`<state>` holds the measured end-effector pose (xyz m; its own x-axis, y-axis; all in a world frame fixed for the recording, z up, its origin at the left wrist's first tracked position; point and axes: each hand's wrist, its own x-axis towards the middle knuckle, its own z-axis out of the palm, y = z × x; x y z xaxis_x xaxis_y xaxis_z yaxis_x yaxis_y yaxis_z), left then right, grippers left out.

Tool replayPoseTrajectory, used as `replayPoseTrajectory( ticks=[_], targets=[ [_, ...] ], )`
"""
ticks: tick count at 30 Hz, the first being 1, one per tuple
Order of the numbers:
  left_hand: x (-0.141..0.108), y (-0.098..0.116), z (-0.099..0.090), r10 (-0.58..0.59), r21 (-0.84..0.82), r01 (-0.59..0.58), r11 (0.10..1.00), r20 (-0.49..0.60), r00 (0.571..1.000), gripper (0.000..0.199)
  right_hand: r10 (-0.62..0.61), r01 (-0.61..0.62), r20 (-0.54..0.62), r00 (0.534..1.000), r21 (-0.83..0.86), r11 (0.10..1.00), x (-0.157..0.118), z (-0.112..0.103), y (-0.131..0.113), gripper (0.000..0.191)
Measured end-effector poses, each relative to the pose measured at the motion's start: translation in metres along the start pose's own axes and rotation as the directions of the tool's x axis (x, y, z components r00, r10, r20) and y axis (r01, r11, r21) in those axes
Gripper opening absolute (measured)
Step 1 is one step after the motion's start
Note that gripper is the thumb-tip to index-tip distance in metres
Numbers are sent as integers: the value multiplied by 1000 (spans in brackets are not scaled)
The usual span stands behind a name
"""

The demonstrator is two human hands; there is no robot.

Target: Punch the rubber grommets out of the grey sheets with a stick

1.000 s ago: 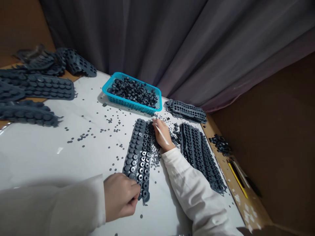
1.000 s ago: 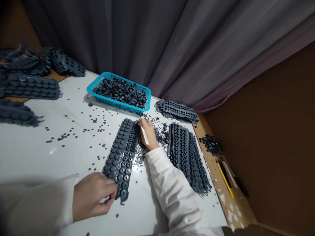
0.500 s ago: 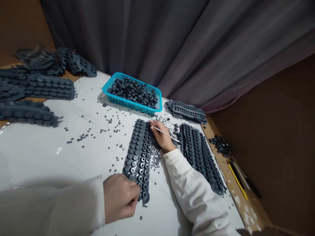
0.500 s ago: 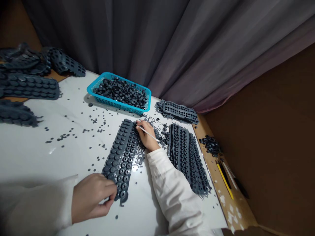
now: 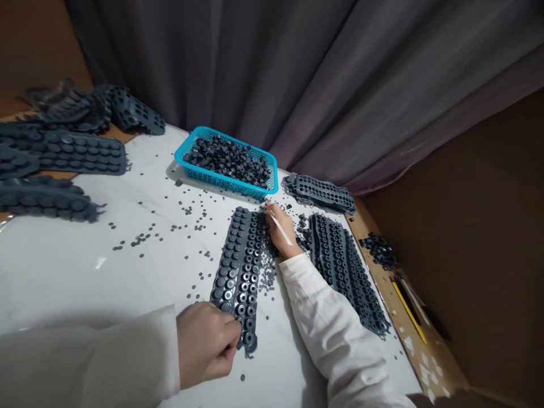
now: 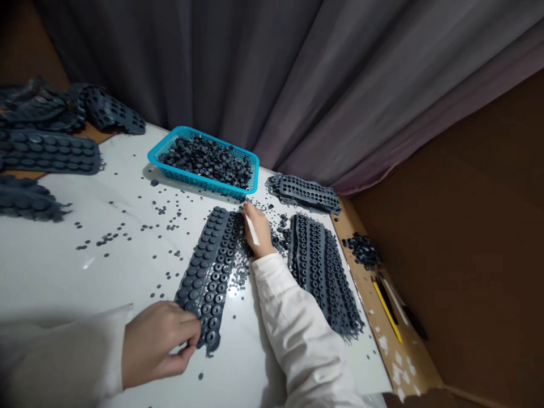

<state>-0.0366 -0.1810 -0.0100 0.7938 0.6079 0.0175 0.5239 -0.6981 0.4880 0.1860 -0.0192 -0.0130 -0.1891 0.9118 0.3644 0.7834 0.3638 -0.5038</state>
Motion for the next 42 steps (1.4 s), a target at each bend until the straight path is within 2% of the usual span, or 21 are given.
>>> replayPoseTrajectory(
  ticks=[8,12,14,16,18,21,24,27,30,33,35,42],
  targets=[
    [0,-1,3,-13,1,13,1000,-23,1000,11,110,-57,-218,970,234,970,-11,-15,-19,17],
    [-2,4,0,-35,-61,33,998,-40,999,11,275,-171,-274,922,348,922,-20,-19,-24,21],
    [-2,9,-10,-118,-142,107,984,-71,991,13,379,-230,-232,896,489,842,-22,-19,-26,22],
    [2,10,-26,-192,-230,166,959,-94,977,11,461,-263,-155,874,647,715,-24,-18,-27,22],
    [14,3,-46,-190,-274,155,949,-106,976,5,519,-277,-94,850,758,591,-25,-18,-30,23],
    [46,-24,-73,-133,-174,101,980,-184,974,10,571,-292,-24,820,841,455,-25,-19,-33,23],
    [92,-63,-86,-147,-39,142,989,-275,950,9,589,-328,45,807,863,384,-25,-21,-33,23],
    [132,-97,-84,-161,2,170,985,-315,935,11,585,-338,57,809,859,384,-25,-23,-31,23],
    [153,-117,-73,-162,11,175,985,-321,933,10,565,-308,6,825,843,442,-25,-22,-28,22],
    [156,-123,-64,-143,0,152,988,-336,931,10,514,-265,-72,855,791,552,-24,-18,-25,19],
    [155,-125,-61,-128,-15,132,991,-357,925,10,489,-267,-79,869,757,596,-23,-14,-24,17],
    [154,-128,-59,-84,-60,65,996,-400,912,13,465,-328,15,885,729,602,-25,-6,-25,12]
  ],
)
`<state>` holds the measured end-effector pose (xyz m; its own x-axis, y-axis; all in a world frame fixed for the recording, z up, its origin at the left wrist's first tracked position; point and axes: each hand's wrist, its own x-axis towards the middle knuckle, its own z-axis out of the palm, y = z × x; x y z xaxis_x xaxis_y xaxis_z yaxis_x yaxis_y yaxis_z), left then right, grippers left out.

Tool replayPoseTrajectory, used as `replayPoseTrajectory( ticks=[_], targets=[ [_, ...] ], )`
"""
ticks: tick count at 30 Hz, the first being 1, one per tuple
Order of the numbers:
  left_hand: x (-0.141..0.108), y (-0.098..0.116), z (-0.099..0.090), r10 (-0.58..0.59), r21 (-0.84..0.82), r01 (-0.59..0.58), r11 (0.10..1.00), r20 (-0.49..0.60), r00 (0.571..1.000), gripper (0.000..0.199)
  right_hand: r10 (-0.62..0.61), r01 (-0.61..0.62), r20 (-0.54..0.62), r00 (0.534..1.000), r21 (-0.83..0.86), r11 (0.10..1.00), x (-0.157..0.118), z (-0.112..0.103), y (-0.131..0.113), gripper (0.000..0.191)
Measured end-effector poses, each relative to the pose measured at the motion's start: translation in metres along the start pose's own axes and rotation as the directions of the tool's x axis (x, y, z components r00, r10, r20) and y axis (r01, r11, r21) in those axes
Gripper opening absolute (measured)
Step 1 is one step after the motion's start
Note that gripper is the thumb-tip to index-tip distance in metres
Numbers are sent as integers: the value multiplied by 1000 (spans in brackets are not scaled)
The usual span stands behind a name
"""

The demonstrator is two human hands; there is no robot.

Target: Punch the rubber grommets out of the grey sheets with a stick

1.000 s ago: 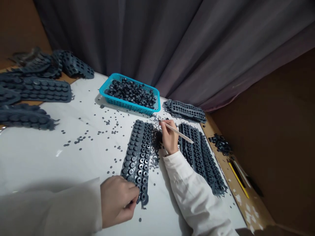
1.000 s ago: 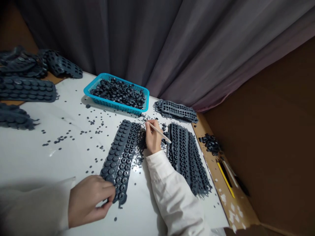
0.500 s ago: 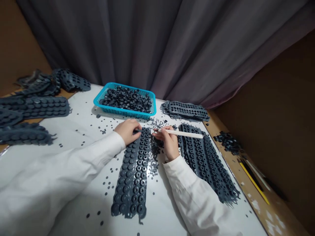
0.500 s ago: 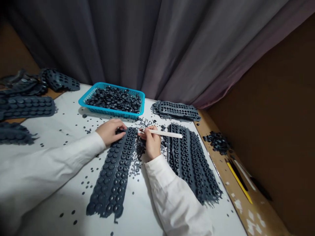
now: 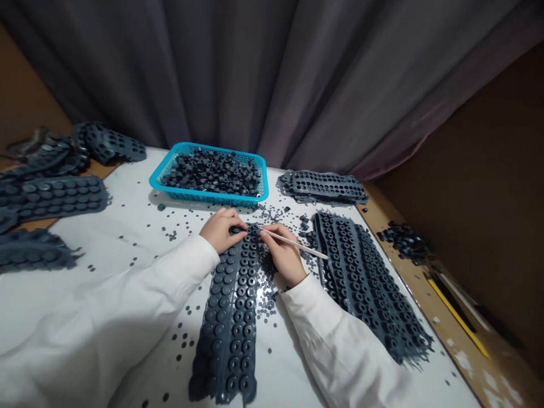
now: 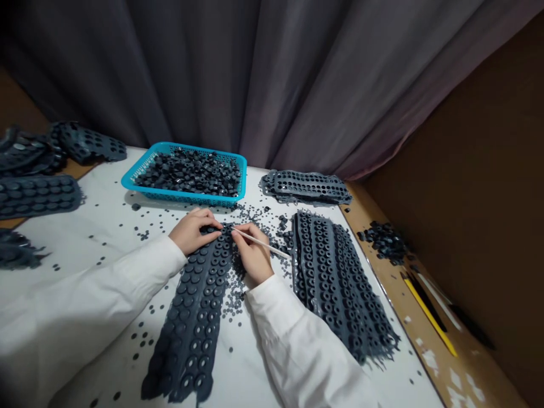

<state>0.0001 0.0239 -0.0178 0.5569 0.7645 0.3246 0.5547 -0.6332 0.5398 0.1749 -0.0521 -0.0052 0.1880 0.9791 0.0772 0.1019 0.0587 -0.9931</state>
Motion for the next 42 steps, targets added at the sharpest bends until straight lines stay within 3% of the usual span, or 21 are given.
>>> replayPoseTrajectory(
  ticks=[5,14,29,42],
  targets=[
    [0,-1,2,13,-35,-13,999,-18,1000,9,-70,67,95,993,31,997,-1,-1,2,12],
    [0,-1,1,3,-98,-5,995,-22,1000,9,-59,41,243,968,78,996,-1,-6,6,17],
    [0,-1,1,-15,-139,14,990,-4,1000,10,-89,87,262,961,20,996,-2,-4,4,12],
    [1,0,1,-29,-128,31,991,12,999,12,-201,253,272,941,-173,952,-3,-5,1,17]
  ],
)
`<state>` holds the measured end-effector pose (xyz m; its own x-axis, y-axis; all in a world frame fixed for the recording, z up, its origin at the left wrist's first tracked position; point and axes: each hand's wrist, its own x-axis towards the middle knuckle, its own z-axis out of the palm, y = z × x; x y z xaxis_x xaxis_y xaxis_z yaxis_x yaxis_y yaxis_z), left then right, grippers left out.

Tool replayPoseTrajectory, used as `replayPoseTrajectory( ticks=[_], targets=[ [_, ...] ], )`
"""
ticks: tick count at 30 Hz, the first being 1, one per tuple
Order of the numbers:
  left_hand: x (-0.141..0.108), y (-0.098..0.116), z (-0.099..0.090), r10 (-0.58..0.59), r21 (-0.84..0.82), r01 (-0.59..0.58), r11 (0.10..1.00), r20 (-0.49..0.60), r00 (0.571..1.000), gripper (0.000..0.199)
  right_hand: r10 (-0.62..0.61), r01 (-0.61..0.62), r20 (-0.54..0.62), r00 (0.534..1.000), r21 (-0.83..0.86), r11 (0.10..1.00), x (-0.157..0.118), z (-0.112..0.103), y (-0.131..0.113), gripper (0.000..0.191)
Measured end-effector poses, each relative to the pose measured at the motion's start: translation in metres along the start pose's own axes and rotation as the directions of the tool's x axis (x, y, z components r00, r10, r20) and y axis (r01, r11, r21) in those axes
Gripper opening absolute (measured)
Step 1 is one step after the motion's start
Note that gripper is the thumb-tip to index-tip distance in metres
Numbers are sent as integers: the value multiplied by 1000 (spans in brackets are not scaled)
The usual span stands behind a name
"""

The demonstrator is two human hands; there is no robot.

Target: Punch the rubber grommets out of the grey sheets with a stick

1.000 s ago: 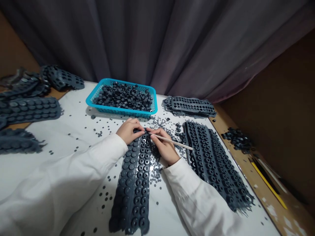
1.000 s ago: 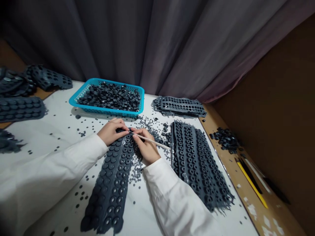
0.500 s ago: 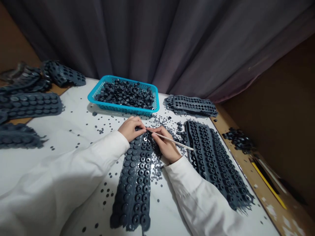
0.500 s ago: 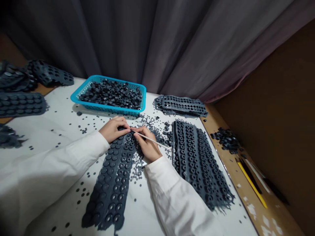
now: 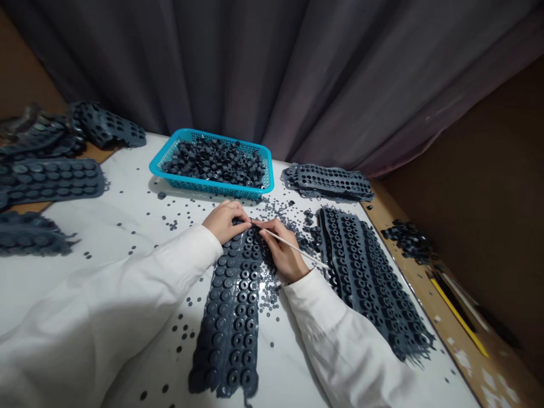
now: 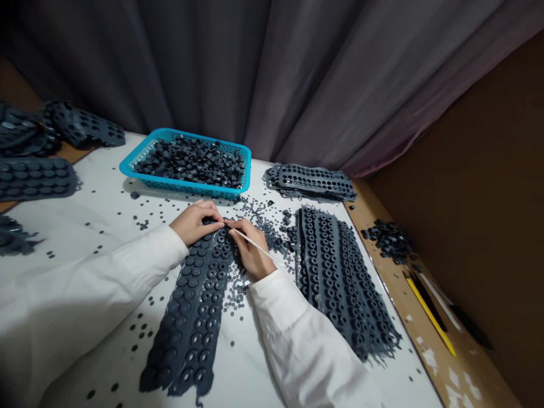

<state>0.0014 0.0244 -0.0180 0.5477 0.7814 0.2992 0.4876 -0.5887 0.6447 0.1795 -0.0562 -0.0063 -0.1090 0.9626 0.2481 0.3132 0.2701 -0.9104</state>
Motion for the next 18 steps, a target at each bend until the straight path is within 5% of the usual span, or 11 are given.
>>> replayPoseTrajectory(
  ticks=[9,18],
  targets=[
    [0,1,0,-3,-4,3,1000,1,1000,13,-30,29,-10,1000,-72,997,0,2,3,18],
    [1,-2,1,-5,6,5,1000,-2,1000,13,29,-28,-6,1000,55,998,0,1,2,17]
  ],
)
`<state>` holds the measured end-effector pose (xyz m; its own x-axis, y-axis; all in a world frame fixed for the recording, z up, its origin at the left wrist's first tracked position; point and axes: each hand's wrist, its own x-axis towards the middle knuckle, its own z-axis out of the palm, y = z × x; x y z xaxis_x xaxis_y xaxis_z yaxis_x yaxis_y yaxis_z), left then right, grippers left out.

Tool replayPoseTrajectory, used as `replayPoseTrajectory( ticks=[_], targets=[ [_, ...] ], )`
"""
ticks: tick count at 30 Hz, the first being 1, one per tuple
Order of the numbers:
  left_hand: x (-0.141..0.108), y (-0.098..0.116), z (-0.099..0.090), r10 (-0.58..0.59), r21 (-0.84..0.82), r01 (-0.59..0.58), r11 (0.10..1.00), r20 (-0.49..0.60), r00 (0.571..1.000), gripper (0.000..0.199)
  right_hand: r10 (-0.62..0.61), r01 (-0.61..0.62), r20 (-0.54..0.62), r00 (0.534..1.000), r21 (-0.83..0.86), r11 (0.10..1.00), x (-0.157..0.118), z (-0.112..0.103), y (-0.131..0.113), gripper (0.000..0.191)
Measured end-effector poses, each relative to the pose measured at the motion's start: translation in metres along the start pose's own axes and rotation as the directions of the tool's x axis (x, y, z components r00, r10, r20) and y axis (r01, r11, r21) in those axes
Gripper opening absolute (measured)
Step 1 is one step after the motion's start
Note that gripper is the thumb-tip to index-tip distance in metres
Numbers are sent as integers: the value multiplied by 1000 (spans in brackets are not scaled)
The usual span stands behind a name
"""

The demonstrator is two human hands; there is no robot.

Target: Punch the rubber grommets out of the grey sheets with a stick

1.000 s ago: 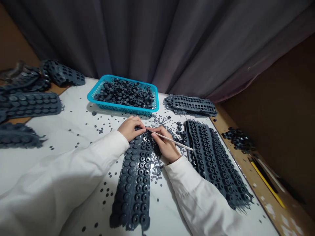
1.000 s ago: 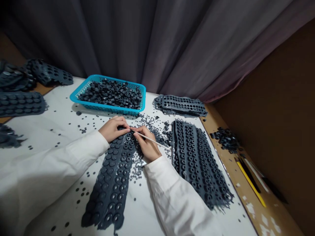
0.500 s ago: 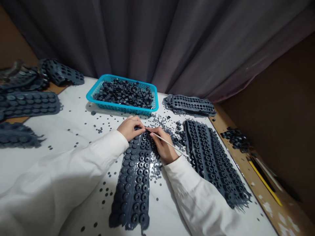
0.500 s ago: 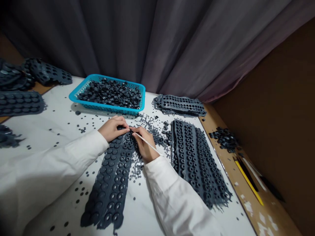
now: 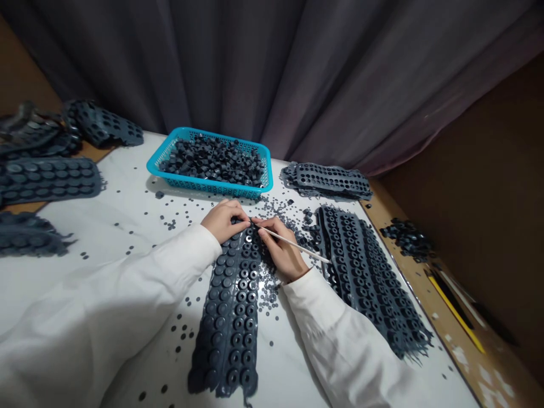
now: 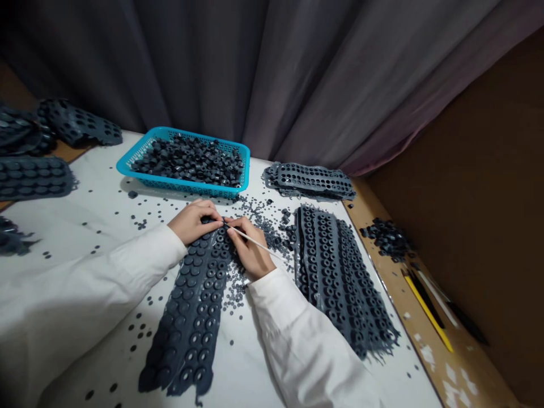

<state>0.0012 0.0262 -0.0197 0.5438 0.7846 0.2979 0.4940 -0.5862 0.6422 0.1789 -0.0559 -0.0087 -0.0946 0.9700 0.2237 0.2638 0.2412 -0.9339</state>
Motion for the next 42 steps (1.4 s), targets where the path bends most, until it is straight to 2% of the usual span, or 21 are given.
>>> replayPoseTrajectory(
  ticks=[7,12,17,20,25,28,32,36,38,40,42],
  targets=[
    [-1,-1,1,24,15,-24,1000,-11,1000,11,-6,5,-30,1000,-31,1000,-1,2,-2,16],
    [-1,4,-2,66,40,-64,997,-43,997,10,7,-11,-151,988,-20,1000,-4,3,-2,13],
    [-2,9,-5,103,80,-97,992,-73,992,9,-23,3,-296,955,-68,998,-5,3,-3,11],
    [-3,10,-5,106,101,-97,990,-83,991,8,-24,-2,-311,950,-84,996,-6,3,-4,10],
    [-3,9,-4,90,134,-80,988,-68,994,7,-57,-32,-337,940,-254,967,-7,1,-5,14],
    [0,10,-8,65,158,-59,986,-39,997,9,-100,-10,-342,934,-306,952,-6,-1,-5,15],
    [5,25,-35,41,194,-53,980,67,997,9,-158,65,-293,943,-304,950,-5,-1,-8,12],
    [-6,68,-74,13,252,-79,965,256,967,5,-226,144,-246,943,-312,939,-5,1,-27,5],
    [-23,96,-85,-58,322,-74,944,382,923,8,-288,219,-206,935,-302,928,-8,1,-45,2],
    [-48,118,-86,1,315,-180,932,492,870,14,-362,311,-163,918,-271,911,-15,1,-65,7],
    [-81,131,-81,12,288,-239,927,614,789,18,-405,371,-124,906,-229,900,-27,3,-84,13]
  ],
)
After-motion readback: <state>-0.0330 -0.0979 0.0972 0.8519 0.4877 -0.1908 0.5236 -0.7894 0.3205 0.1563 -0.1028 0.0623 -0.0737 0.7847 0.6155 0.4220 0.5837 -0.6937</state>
